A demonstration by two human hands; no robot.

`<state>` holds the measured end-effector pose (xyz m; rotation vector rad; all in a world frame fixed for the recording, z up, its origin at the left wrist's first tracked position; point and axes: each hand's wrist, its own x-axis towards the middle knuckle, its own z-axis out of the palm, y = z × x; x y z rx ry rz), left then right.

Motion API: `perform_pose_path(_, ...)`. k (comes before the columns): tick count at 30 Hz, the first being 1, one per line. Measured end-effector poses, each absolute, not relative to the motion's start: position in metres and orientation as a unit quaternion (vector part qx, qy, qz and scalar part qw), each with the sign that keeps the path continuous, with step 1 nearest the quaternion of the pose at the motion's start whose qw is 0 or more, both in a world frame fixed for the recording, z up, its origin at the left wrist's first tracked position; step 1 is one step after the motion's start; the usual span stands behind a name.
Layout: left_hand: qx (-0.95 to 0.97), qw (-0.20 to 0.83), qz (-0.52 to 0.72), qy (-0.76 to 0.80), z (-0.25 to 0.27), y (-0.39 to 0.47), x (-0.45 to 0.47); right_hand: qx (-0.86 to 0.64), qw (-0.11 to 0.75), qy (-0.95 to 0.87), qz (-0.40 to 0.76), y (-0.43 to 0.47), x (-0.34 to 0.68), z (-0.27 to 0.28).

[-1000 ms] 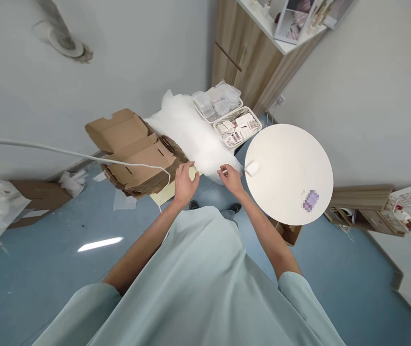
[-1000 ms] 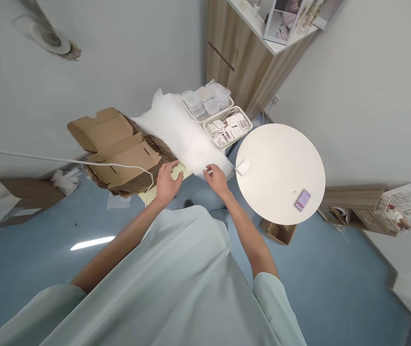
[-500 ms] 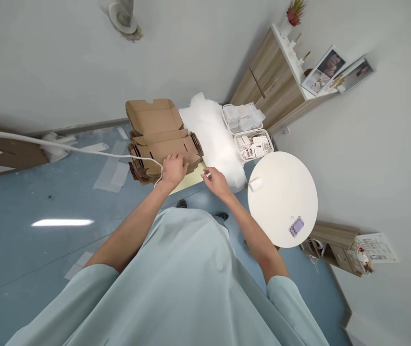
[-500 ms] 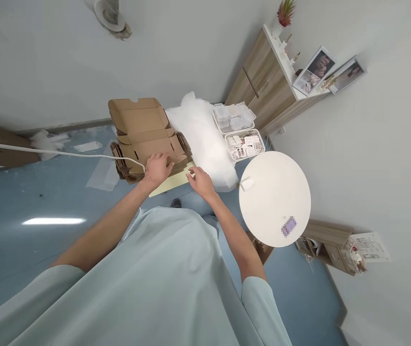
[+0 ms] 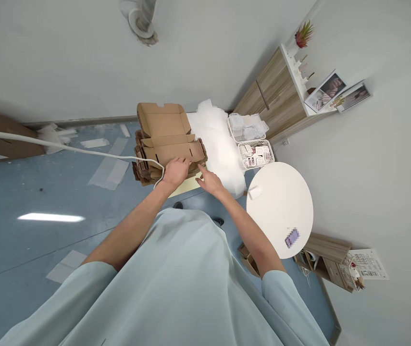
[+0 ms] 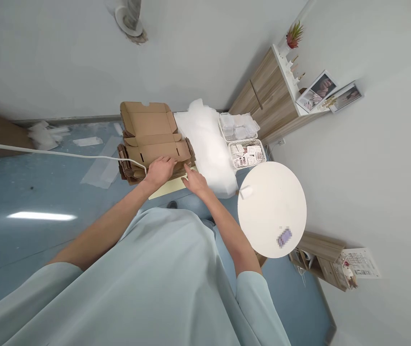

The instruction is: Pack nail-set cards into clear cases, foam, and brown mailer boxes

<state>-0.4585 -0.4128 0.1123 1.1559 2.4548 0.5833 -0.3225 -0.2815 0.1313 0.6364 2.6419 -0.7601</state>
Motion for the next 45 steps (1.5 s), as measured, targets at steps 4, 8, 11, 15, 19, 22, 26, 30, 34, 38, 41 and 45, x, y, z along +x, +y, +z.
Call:
perform_pose_path(4, 0.445, 0.174, 0.192, 0.857, 0.111, -0.412, -0.46, 0.235, 0.179, 0.922, -0.248, -0.278, -0.329, 0.123)
perform_pose_path(8, 0.444, 0.187, 0.211, 0.85, 0.117, -0.414, -0.462, 0.244, 0.202, 0.916, -0.246, -0.274, -0.33, 0.118)
perform_pose_path(11, 0.438, 0.174, 0.233, 0.851, 0.132, -0.414, -0.461, 0.266, 0.203, 0.904, -0.266, -0.271, -0.328, 0.112)
perform_pose_path(15, 0.421, 0.138, 0.279, 0.852, 0.163, -0.412, -0.457, 0.261, 0.183, 0.902, -0.292, -0.274, -0.325, 0.109)
perform_pose_path(19, 0.411, 0.111, 0.325, 0.844, 0.197, -0.412, -0.456, 0.253, 0.147, 0.887, -0.357, -0.274, -0.321, 0.127)
perform_pose_path(22, 0.423, 0.083, 0.345, 0.834, 0.221, -0.412, -0.455, 0.28, 0.075, 0.856, -0.427, -0.262, -0.315, 0.156)
perform_pose_path(26, 0.467, 0.036, 0.359, 0.807, 0.246, -0.399, -0.442, 0.34, -0.105, 0.813, -0.461, -0.222, -0.291, 0.211)
perform_pose_path(30, 0.564, -0.012, 0.359, 0.744, 0.254, -0.367, -0.41, 0.367, -0.248, 0.767, -0.464, -0.182, -0.244, 0.265)
perform_pose_path(34, 0.668, -0.046, 0.342, 0.659, 0.25, -0.325, -0.362, 0.417, -0.315, 0.74, -0.424, -0.161, -0.178, 0.293)
perform_pose_path(38, 0.751, -0.037, 0.321, 0.575, 0.244, -0.282, -0.301, 0.492, -0.358, 0.698, -0.378, -0.146, -0.101, 0.289)
perform_pose_path(41, 0.796, -0.022, 0.298, 0.527, 0.237, -0.249, -0.25, 0.541, -0.376, 0.648, -0.382, -0.135, -0.038, 0.274)
perform_pose_path(45, 0.843, -0.007, 0.246, 0.478, 0.215, -0.203, -0.179, 0.603, -0.392, 0.564, -0.407, -0.122, 0.042, 0.245)
